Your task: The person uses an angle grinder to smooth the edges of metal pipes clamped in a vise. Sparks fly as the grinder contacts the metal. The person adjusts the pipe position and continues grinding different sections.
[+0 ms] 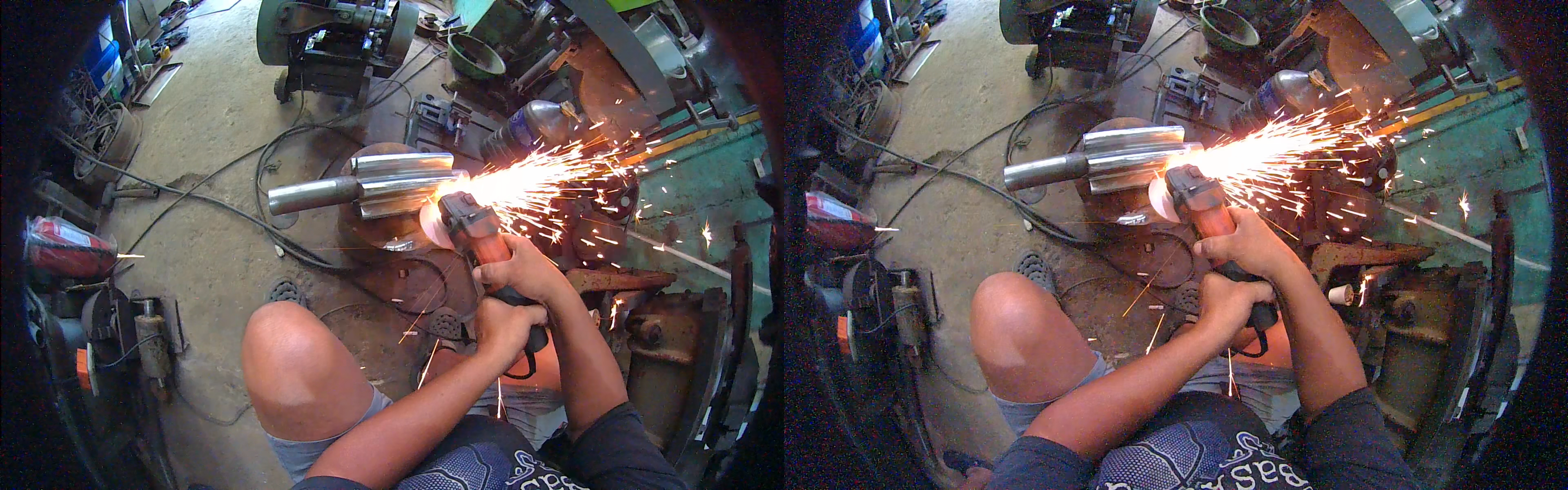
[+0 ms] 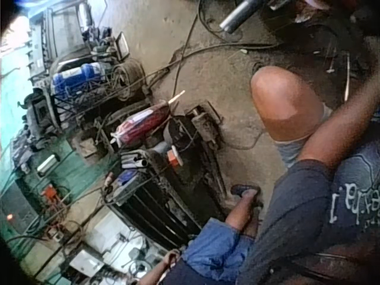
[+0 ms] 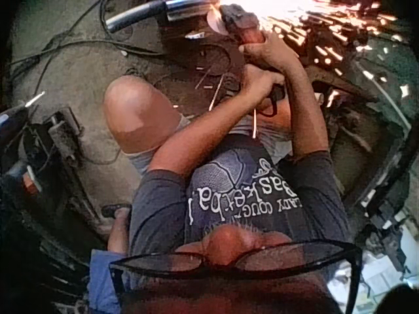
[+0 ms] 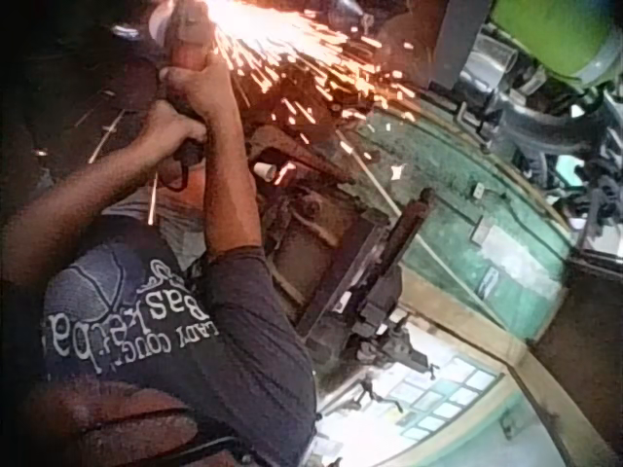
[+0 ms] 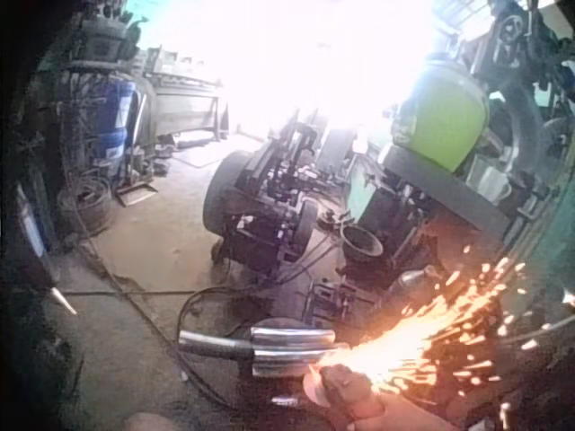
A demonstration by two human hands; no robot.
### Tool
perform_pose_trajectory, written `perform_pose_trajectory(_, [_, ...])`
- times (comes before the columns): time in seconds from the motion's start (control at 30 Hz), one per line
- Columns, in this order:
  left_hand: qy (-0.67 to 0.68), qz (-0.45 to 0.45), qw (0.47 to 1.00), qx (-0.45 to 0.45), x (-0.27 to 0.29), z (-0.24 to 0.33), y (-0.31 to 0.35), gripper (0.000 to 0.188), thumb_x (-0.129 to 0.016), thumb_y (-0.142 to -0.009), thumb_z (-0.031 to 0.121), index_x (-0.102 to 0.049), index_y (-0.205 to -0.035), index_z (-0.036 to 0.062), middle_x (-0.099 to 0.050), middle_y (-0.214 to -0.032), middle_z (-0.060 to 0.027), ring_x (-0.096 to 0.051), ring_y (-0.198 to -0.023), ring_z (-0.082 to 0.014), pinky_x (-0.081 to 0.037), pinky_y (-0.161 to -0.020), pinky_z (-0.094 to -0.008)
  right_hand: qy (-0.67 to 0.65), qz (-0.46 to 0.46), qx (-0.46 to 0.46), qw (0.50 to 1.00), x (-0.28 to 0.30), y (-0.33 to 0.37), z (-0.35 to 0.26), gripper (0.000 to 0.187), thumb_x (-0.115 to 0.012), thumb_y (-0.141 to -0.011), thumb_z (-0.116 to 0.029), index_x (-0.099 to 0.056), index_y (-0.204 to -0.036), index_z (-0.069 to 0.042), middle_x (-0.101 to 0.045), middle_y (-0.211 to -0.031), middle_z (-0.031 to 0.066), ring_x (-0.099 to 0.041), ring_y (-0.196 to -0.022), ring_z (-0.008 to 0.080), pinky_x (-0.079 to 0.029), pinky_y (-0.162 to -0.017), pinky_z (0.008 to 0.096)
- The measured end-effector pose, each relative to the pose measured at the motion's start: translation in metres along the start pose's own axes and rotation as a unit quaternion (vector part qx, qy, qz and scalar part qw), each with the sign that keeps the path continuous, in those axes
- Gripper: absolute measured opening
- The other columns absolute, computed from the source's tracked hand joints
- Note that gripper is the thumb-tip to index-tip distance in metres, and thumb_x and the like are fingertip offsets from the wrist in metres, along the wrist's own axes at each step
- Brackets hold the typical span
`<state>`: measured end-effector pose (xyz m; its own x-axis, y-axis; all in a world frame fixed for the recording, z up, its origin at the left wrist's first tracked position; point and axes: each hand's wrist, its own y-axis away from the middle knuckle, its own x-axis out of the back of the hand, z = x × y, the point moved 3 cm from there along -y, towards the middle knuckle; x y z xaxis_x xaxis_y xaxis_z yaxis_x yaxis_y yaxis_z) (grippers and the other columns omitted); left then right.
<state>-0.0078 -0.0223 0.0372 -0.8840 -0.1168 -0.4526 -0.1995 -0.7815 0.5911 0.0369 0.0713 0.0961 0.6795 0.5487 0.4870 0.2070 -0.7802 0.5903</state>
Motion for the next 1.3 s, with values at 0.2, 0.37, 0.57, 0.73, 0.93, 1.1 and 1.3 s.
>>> perform_pose_trajectory(0.2, [-0.020, -0.013, 1.000, 0.002, 0.001, 0.004, 0.000, 0.023, -0.084, -0.064, 0.013, -0.072, -0.078, -0.0012, -0.075, -0.078, -0.0087, -0.072, -0.069, -0.0197, -0.057, -0.064, -0.0353, -0.028, 0.011, -0.002, 1.000, 0.002, -0.004, 0.007, 0.044, -0.087, -0.079, -0.018, -0.067, -0.113, 0.001, -0.071, -0.096, 0.0071, -0.067, -0.083, 0.0161, -0.057, -0.077, 0.0349])
perform_pose_trajectory(0.37, [-0.032, -0.026, 0.999, 0.014, -0.003, 0.003, -0.005, 0.024, -0.084, -0.063, 0.014, -0.072, -0.077, -0.0018, -0.075, -0.078, -0.0095, -0.072, -0.069, -0.0198, -0.057, -0.063, -0.0354, -0.048, 0.025, -0.012, 0.998, 0.009, -0.005, 0.018, 0.044, -0.087, -0.079, -0.018, -0.067, -0.113, 0.001, -0.070, -0.096, 0.0072, -0.068, -0.081, 0.0168, -0.057, -0.075, 0.0355])
perform_pose_trajectory(0.57, [-0.063, -0.001, 0.998, -0.013, -0.003, 0.010, -0.004, 0.030, -0.083, -0.057, 0.020, -0.072, -0.073, -0.0018, -0.074, -0.073, -0.0146, -0.075, -0.070, -0.0280, -0.058, -0.066, -0.0392, -0.034, 0.033, -0.018, 0.999, 0.014, -0.006, 0.022, 0.045, -0.087, -0.079, -0.018, -0.066, -0.115, 0.001, -0.070, -0.096, 0.0072, -0.068, -0.082, 0.0171, -0.057, -0.075, 0.0358])
perform_pose_trajectory(0.73, [-0.067, -0.002, 0.998, 0.016, 0.002, 0.011, 0.000, 0.029, -0.085, -0.060, 0.018, -0.073, -0.077, -0.0021, -0.076, -0.078, -0.0123, -0.074, -0.071, -0.0237, -0.058, -0.067, -0.0373, -0.044, 0.025, -0.022, 0.998, 0.008, -0.007, 0.017, 0.049, -0.088, -0.077, -0.017, -0.066, -0.117, 0.001, -0.071, -0.097, 0.0076, -0.068, -0.083, 0.0178, -0.058, -0.075, 0.0355])
perform_pose_trajectory(0.93, [-0.027, 0.013, 1.000, 0.002, 0.009, 0.007, 0.003, 0.026, -0.085, -0.063, 0.014, -0.073, -0.080, -0.0022, -0.076, -0.080, -0.0108, -0.074, -0.072, -0.0209, -0.058, -0.066, -0.0357, 0.002, 0.015, -0.016, 1.000, -0.004, -0.006, 0.004, 0.054, -0.089, -0.076, -0.018, -0.066, -0.121, 0.002, -0.072, -0.102, 0.0094, -0.068, -0.086, 0.0174, -0.056, -0.081, 0.0355])
perform_pose_trajectory(1.1, [-0.027, 0.027, 0.999, 0.003, 0.015, 0.010, 0.008, 0.027, -0.086, -0.063, 0.015, -0.074, -0.081, -0.0021, -0.076, -0.081, -0.0107, -0.074, -0.072, -0.0207, -0.058, -0.066, -0.0358, -0.011, -0.002, -0.005, 1.000, -0.010, -0.006, -0.003, 0.052, -0.089, -0.076, -0.019, -0.067, -0.117, 0.004, -0.072, -0.102, 0.0093, -0.067, -0.088, 0.0169, -0.055, -0.082, 0.0349])
perform_pose_trajectory(1.3, [-0.042, 0.043, 0.998, 0.021, 0.017, 0.011, 0.010, 0.031, -0.086, -0.060, 0.018, -0.074, -0.080, -0.0019, -0.076, -0.080, -0.0127, -0.074, -0.074, -0.0242, -0.058, -0.068, -0.0379, -0.002, -0.015, 0.005, 1.000, -0.014, -0.009, -0.006, 0.052, -0.089, -0.076, -0.019, -0.067, -0.118, 0.003, -0.072, -0.101, 0.0095, -0.067, -0.086, 0.0168, -0.055, -0.081, 0.0349])
